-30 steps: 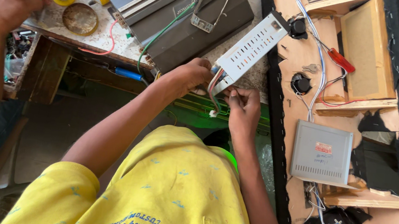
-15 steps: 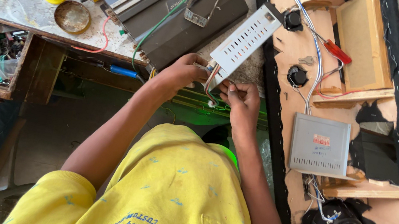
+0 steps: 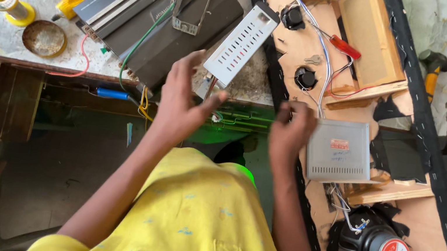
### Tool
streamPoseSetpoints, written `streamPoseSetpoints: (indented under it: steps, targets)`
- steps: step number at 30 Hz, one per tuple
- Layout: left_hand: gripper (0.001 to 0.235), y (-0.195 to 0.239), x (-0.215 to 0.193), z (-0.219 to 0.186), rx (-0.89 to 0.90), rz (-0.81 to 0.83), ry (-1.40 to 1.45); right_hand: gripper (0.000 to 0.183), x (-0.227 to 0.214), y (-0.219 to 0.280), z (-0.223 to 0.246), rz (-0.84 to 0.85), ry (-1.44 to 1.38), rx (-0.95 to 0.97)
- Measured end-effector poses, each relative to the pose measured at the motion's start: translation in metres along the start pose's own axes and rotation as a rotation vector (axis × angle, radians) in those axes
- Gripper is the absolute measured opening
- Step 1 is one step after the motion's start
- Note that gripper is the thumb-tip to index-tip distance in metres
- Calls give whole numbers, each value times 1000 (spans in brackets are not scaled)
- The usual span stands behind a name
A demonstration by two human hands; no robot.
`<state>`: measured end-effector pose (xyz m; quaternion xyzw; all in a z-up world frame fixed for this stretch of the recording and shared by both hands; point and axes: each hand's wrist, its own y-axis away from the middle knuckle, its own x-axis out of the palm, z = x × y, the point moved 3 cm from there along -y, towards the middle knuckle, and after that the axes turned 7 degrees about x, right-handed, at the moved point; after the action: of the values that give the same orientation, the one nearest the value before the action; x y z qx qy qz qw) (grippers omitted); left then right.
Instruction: The person uses a screwdriver to remove screws from a white metal power supply unit, opens the casing to expose the internal circuit board, and manipulates wires and components inside. The person then reassembles the unit and continues working on the wiring.
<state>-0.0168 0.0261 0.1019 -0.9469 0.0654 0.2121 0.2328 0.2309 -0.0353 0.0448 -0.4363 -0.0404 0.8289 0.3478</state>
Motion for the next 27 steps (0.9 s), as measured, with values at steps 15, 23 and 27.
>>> streamPoseSetpoints:
  steps: [15, 23, 27]
  targets:
    - [77, 5, 46, -11, 235, 270, -129, 46, -21, -39, 30, 442, -774, 569]
    - [55, 25, 58, -21, 379, 305, -97, 75, -19, -23, 25, 454, -755, 530]
    - [47, 35, 52, 3, 142, 77, -49, 74, -11, -10, 1, 406, -805, 653]
